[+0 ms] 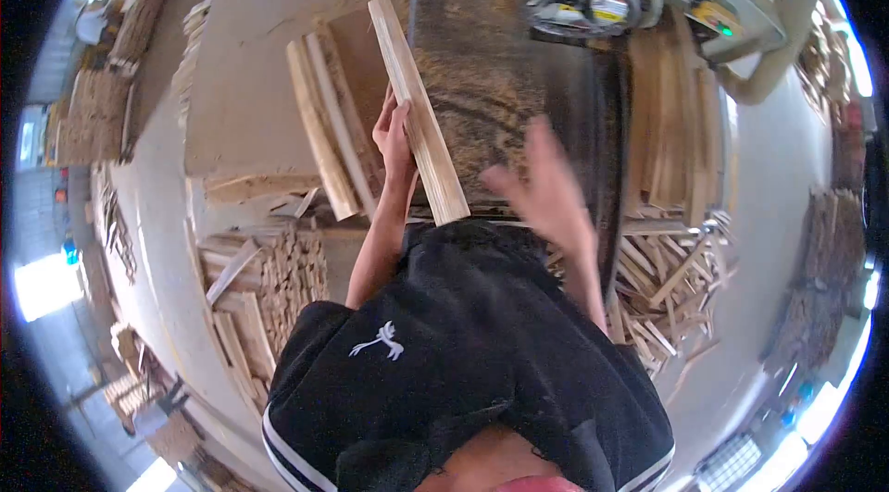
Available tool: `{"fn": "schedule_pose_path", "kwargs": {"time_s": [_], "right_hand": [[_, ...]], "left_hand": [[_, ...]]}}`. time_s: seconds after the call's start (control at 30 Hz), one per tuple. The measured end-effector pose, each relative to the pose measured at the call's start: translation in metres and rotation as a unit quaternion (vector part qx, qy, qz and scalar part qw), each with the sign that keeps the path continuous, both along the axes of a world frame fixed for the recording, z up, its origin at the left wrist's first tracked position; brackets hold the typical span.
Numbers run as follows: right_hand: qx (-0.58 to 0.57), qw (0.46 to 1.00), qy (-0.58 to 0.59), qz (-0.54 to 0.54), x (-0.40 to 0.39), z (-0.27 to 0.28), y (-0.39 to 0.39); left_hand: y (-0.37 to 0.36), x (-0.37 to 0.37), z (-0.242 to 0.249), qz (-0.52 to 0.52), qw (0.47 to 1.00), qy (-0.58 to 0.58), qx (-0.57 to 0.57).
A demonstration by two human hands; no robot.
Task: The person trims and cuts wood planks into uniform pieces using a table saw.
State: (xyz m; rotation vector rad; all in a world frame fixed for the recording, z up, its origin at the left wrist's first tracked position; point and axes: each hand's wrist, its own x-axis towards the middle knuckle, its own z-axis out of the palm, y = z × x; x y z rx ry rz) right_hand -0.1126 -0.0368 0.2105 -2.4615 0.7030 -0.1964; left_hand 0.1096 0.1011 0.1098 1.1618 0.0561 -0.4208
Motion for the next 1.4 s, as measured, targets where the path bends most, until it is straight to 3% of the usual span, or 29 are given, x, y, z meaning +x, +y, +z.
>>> {"fn": "schedule_pose_path", "kwargs": {"time_s": [0.03,0.07,0.2,0.23,0.27,0.33,0.4,0.47,0.53,0.7,0.73,0.87,0.93,0.97,1.07,1.13,1.17,1.23,1.4], "right_hand": [[0.102,0.994,0.033,0.036,0.009,0.004,0.013],[0.204,0.974,0.061,0.071,0.013,0.007,0.019],[0.255,0.958,0.134,-0.009,-0.008,-0.018,0.011],[0.217,0.972,0.078,-0.041,-0.028,-0.035,0.01],[0.175,0.982,0.022,-0.07,-0.047,-0.048,0.007],[0.136,0.986,0.008,-0.095,-0.084,-0.067,0.009],[0.105,0.988,-0.007,-0.115,-0.109,-0.08,0.015],[-0.071,0.993,-0.029,-0.091,-0.121,-0.094,0.023],[-0.074,0.993,0.009,-0.094,-0.13,-0.125,0.021],[-0.063,0.991,-0.061,-0.103,-0.117,-0.148,-0.009],[-0.086,0.989,-0.073,-0.099,-0.107,-0.149,-0.015],[-0.124,0.977,-0.11,-0.131,-0.066,-0.165,-0.051],[-0.144,0.975,-0.082,-0.147,-0.043,-0.173,-0.069],[-0.139,0.972,-0.123,-0.145,-0.031,-0.175,-0.079],[-0.162,0.964,-0.16,-0.135,0.0,-0.166,-0.105],[-0.178,0.956,-0.174,-0.155,0.002,-0.174,-0.109],[-0.194,0.949,-0.204,-0.144,0.001,-0.181,-0.113],[-0.176,0.953,-0.201,-0.145,0.003,-0.176,-0.114],[-0.173,0.955,-0.181,-0.161,0.01,-0.173,-0.121]], "left_hand": [[-0.014,-0.014,0.001,-0.012,0.999,-0.037,0.028],[-0.026,-0.031,-0.001,-0.044,0.997,-0.004,0.063],[-0.066,-0.081,-0.036,-0.23,0.946,-0.204,0.107],[-0.07,-0.094,-0.044,-0.259,0.865,-0.33,0.275],[-0.074,-0.105,-0.039,-0.314,0.873,-0.307,0.21],[-0.077,-0.127,-0.044,-0.328,0.757,-0.501,0.262],[-0.084,-0.143,-0.051,-0.367,0.734,-0.51,0.26],[-0.091,-0.153,-0.059,-0.408,0.702,-0.522,0.26],[-0.109,-0.154,-0.067,-0.497,0.722,-0.451,0.169],[-0.145,-0.13,-0.044,-0.543,0.742,-0.364,0.151],[-0.146,-0.12,-0.038,-0.516,0.773,-0.349,0.119],[-0.12,-0.045,-0.05,-0.415,0.77,-0.441,0.202],[-0.079,-0.002,-0.051,-0.259,0.743,-0.531,0.313],[-0.053,0.016,-0.05,-0.193,0.727,-0.536,0.385],[0.025,0.056,-0.042,-0.038,0.667,-0.514,0.538],[0.067,0.071,-0.048,0.031,0.655,-0.457,0.6],[0.066,0.082,-0.05,0.044,0.656,-0.458,0.598],[0.078,0.077,-0.052,0.048,0.607,-0.291,0.737],[0.08,0.088,-0.061,-0.006,0.636,-0.327,0.7]]}}
